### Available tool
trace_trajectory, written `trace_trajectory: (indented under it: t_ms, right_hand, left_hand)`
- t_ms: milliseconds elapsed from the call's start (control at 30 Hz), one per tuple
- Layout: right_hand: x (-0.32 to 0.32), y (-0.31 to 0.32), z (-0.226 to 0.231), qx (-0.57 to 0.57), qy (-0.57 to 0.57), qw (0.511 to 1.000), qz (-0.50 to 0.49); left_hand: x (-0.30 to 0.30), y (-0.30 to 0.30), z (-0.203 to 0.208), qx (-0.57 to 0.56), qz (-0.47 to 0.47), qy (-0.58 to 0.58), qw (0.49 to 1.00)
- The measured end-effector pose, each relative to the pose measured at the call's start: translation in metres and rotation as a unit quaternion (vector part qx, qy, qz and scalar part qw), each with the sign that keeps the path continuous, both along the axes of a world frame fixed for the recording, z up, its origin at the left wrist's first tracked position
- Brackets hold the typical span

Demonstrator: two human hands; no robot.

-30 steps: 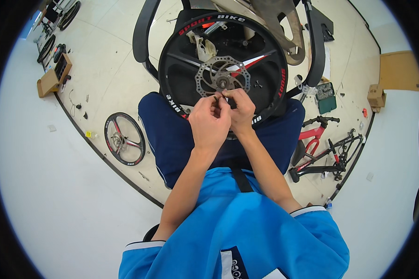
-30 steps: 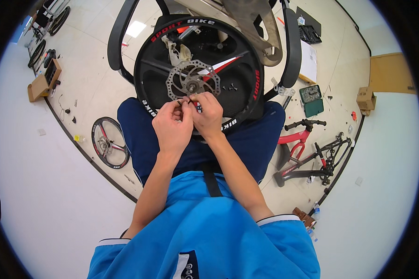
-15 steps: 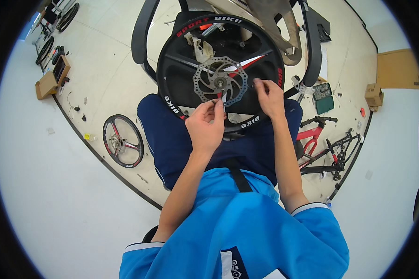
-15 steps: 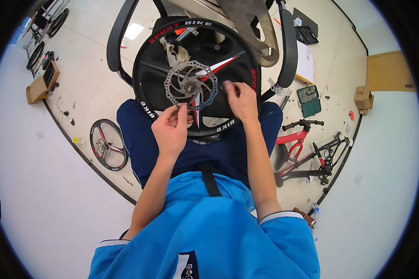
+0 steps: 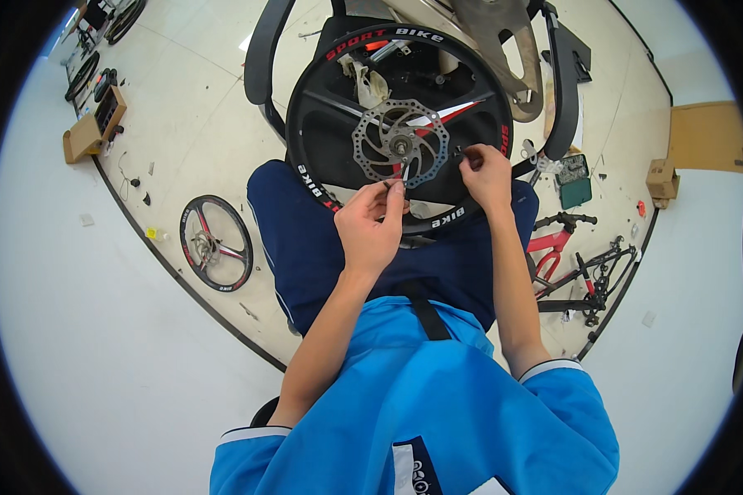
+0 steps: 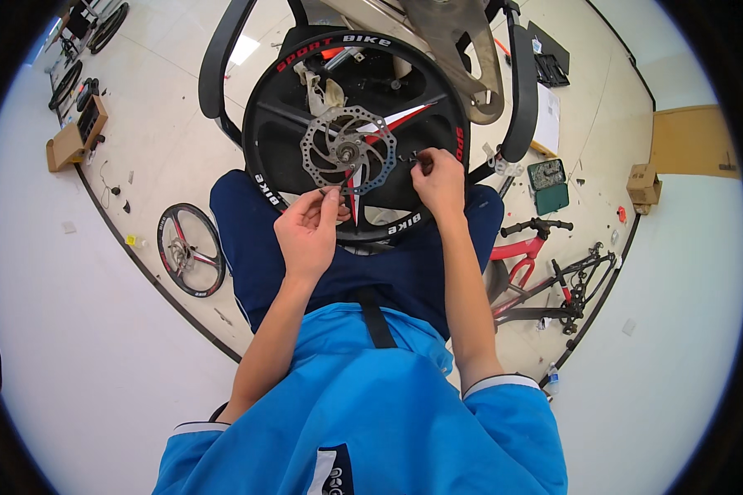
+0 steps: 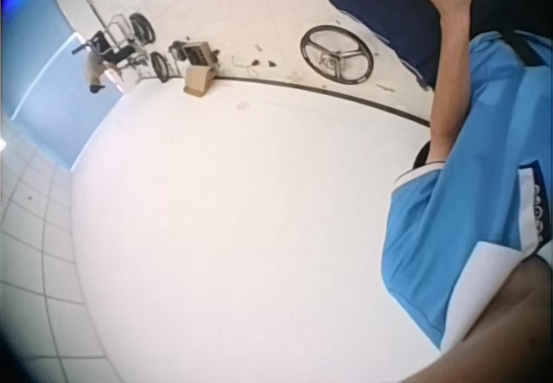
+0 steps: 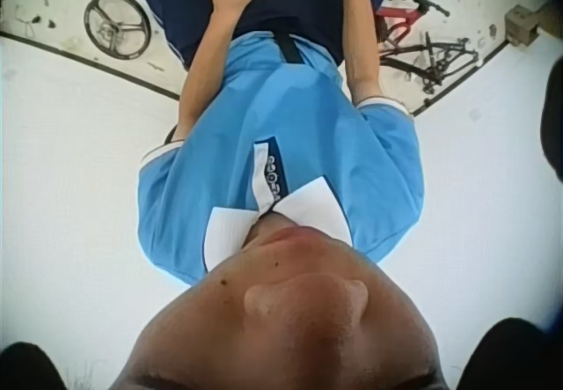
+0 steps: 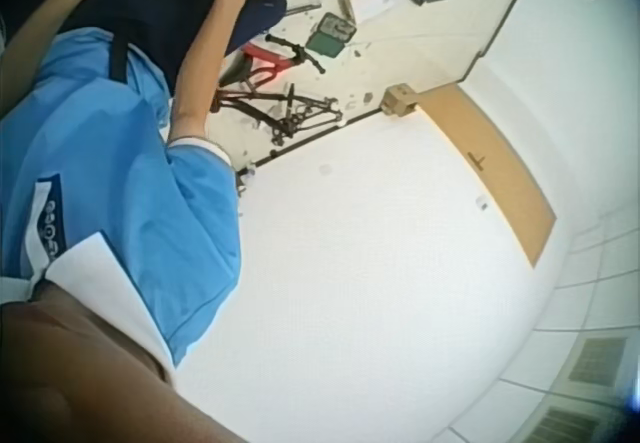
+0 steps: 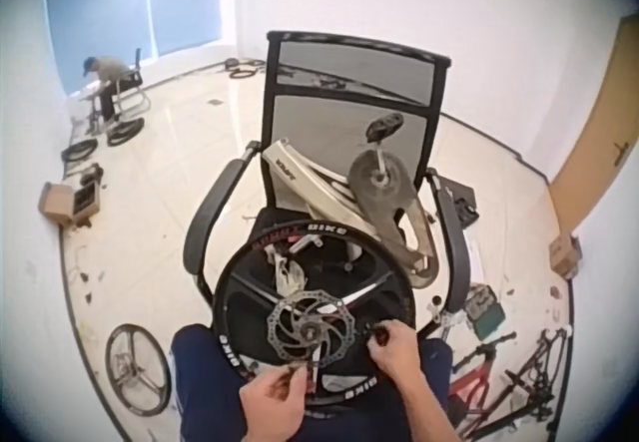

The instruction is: The person sits on the floor and works on a bicycle wheel, using a small tool to tighten or adjust components on the hub and disc brake rotor. The person repeatedly manipulates the wheel and its parts, focusing on the central hub area.

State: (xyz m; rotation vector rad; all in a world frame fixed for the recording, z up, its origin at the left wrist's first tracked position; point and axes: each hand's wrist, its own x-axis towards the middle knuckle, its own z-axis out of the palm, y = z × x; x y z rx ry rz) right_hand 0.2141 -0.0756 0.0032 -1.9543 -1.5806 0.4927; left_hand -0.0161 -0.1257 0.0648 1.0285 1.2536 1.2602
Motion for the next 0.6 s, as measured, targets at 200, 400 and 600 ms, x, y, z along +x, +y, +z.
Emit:
trace_trajectory:
  t_ms: [200,400,600]
  right_hand:
    - [-0.038,-0.016,0.036,0.115,0.193,0.974,0.028]
    - [-0.071,0.0,0.038,0.131,0.131,0.978,0.092]
    - [-0.073,0.008,0.038,0.104,0.095,0.983,0.113]
  left_hand:
    - [-0.002,0.0,0.01,-0.003,0.003,-0.045,0.999]
    - [-0.004,0.004,0.015,0.014,-0.007,-0.029,0.999]
    - [-0.006,0.001,0.01,0.025,-0.003,-0.049,0.998]
